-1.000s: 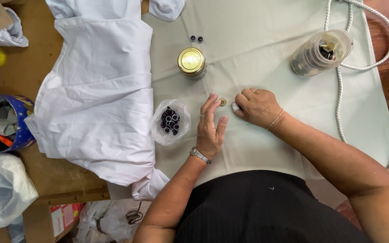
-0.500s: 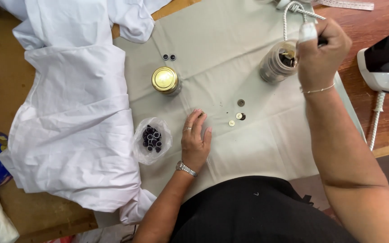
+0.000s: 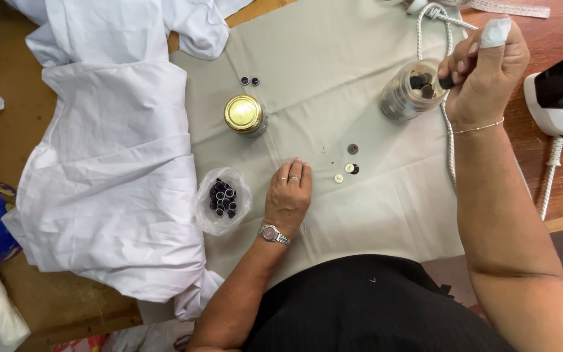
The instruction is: Sorting a variety of buttons from a central pile into different jars and containers based on their color and size.
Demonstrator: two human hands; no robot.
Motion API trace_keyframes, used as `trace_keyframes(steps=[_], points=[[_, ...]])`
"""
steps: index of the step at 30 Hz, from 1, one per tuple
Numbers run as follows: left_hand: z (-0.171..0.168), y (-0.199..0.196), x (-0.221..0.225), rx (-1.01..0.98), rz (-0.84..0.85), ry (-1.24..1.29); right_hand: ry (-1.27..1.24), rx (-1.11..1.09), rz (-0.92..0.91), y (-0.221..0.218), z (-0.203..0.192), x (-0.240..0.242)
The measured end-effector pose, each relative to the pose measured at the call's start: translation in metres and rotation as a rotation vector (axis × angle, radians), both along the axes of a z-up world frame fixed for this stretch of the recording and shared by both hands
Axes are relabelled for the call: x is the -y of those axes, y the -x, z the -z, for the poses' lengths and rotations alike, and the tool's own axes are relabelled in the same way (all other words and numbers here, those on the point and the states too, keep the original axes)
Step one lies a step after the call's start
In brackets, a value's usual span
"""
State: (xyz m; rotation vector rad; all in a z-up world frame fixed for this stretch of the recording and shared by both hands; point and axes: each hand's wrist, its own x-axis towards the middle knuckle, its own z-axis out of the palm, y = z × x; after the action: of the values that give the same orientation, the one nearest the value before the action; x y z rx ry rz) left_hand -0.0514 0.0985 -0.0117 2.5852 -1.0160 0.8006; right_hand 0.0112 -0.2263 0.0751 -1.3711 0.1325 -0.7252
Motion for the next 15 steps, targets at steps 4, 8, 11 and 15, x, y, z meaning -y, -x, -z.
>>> trace_keyframes(steps=[4, 8, 11, 15], points=[[-0.004, -0.004, -0.004, 0.0, 0.0, 0.032, 0.098, 0.005, -0.05, -0.003, 0.011, -0.001], [-0.008, 0.01, -0.003, -0.235, 0.037, 0.319, 0.704, 0.034, -0.05, 0.036, -0.006, -0.041], [-0.018, 0.017, 0.002, -0.649, 0.01, 0.683, 0.911, -0.163, -0.33, 0.065, 0.007, -0.09], [-0.016, 0.025, 0.008, -1.171, -0.148, 1.209, 1.478, -0.551, -0.236, 0.099, 0.042, -0.13]])
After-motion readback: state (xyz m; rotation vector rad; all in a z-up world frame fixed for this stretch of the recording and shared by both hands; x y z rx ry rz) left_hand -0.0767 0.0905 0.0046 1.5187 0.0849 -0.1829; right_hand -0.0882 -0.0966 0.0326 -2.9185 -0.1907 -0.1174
